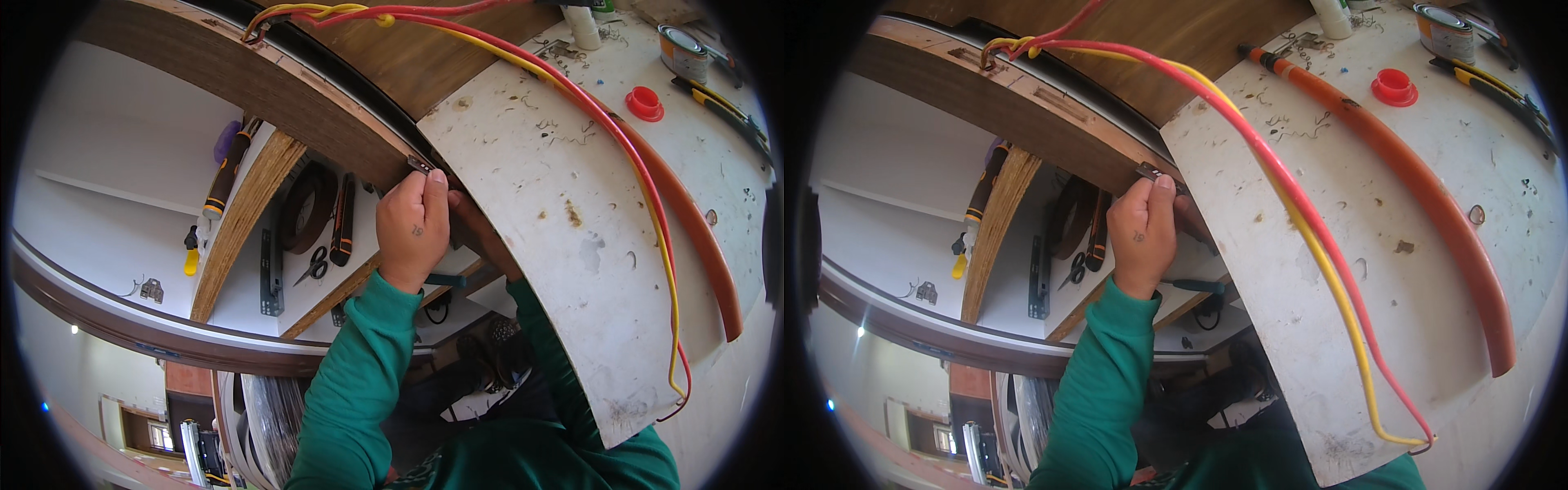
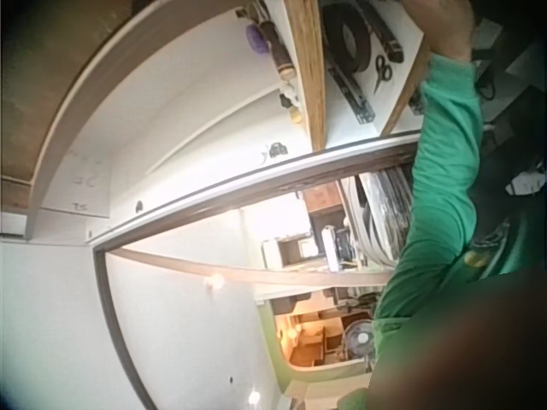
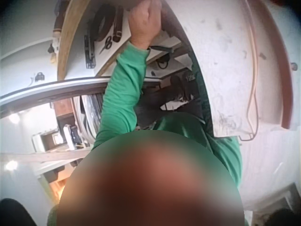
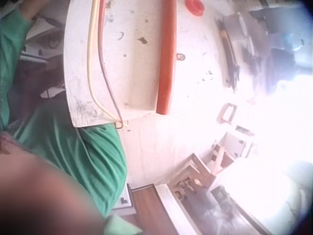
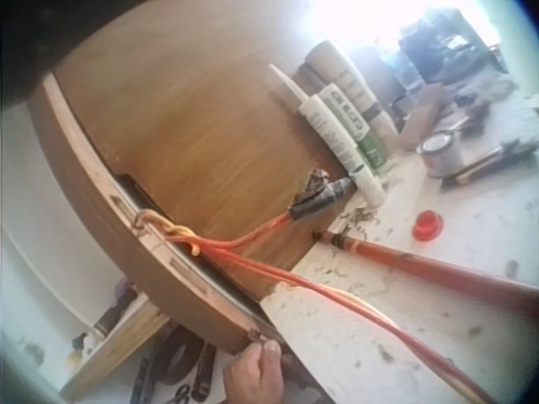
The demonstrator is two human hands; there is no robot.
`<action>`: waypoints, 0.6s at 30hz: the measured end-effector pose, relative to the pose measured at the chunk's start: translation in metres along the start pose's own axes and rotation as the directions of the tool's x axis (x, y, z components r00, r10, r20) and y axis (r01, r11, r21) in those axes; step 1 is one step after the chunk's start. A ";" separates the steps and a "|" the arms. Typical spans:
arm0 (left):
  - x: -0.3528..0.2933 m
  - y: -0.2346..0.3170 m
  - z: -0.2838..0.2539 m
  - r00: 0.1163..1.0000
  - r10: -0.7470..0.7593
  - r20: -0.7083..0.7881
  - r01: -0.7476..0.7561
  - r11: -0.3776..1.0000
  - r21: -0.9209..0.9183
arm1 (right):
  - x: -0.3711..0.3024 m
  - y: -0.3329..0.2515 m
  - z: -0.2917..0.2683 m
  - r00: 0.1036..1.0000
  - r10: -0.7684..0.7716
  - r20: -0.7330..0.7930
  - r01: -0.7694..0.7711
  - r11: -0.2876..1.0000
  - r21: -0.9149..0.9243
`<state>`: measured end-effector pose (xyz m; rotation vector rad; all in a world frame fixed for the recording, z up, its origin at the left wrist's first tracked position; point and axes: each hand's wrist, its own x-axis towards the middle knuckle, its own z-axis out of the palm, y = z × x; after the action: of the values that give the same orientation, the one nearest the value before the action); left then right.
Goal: The person uses a hammer to tap a wooden trim piece into place along the edge of a cabinet, then repeatedly presses and adjusts the trim with their hands to secure it. They continue tapping and pressing the trim along the cabinet edge throughout the clip.
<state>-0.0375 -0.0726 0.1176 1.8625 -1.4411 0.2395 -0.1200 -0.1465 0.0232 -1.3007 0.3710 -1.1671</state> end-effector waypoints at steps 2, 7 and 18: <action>0.001 -0.002 -0.001 1.000 0.007 0.003 -0.007 1.000 0.003 | 0.000 0.000 0.000 1.000 0.004 0.006 -0.004 1.000 -0.027; 0.001 -0.004 -0.001 1.000 0.000 0.010 0.000 0.999 -0.032 | 0.002 0.003 0.010 0.997 -0.038 -0.062 0.040 0.998 0.040; 0.004 -0.009 0.001 0.998 0.038 -0.048 -0.040 0.998 -0.044 | 0.000 -0.004 0.012 0.990 -0.130 -0.058 0.123 0.985 -0.118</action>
<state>-0.0285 -0.0754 0.1147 1.7826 -1.4405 0.2656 -0.1122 -0.1392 0.0301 -1.4039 0.4130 -1.3140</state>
